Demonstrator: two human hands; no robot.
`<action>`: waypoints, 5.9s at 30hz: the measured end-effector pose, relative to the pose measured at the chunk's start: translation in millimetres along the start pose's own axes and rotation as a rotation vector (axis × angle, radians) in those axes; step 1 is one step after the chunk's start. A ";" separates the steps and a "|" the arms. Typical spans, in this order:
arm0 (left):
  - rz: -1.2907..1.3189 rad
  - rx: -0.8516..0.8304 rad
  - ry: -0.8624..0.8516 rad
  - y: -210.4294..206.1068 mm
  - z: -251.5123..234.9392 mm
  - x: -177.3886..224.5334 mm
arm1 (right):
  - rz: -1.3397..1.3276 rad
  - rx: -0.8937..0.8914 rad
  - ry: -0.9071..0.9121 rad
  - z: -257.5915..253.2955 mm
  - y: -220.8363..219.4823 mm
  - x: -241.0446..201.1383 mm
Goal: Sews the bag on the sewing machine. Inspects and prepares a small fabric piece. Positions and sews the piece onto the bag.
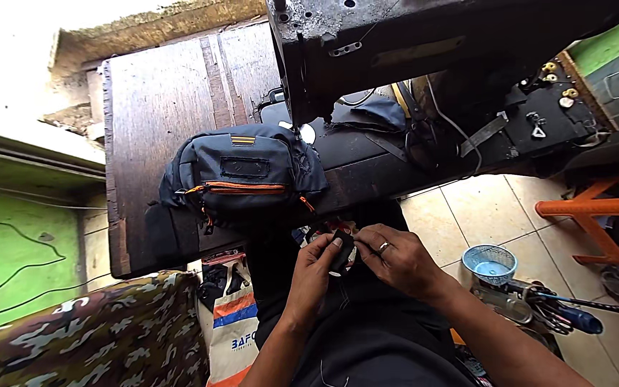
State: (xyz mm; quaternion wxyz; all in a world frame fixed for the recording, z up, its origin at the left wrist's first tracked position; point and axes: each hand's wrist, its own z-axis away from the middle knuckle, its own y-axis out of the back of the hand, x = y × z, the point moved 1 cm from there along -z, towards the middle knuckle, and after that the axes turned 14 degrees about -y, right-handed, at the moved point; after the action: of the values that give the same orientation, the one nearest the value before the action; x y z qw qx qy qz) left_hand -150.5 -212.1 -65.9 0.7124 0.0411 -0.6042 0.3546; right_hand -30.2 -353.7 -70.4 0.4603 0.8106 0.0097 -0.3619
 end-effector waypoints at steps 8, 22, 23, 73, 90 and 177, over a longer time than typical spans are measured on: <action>0.252 0.029 0.082 1.3 0.5 -0.5 | 0.040 0.030 0.051 -4.4 -1.8 -4.3; 0.105 -0.057 -0.005 5.2 -1.3 0.5 | 0.033 -0.045 -0.164 -17.6 21.8 18.0; 0.083 -0.057 -0.015 4.5 -1.5 0.5 | -0.016 -0.111 -0.136 -17.6 22.5 14.0; -0.387 -0.152 -0.259 8.7 -8.6 -4.4 | 0.062 -0.092 0.045 -13.1 6.4 2.3; -0.443 -0.263 -0.349 11.6 -7.5 -11.3 | -0.321 -0.274 -0.355 -19.9 -8.4 5.8; -0.089 -0.140 -0.026 -1.2 -10.5 -2.4 | 0.047 -0.043 -0.181 -12.3 21.2 34.2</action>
State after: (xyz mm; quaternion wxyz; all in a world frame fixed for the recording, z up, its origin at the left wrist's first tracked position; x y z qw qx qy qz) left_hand -141.1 -209.0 -70.4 0.7208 0.0224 -0.6342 0.2788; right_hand 9.5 -367.5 -71.2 0.4852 0.7644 -0.0433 -0.4224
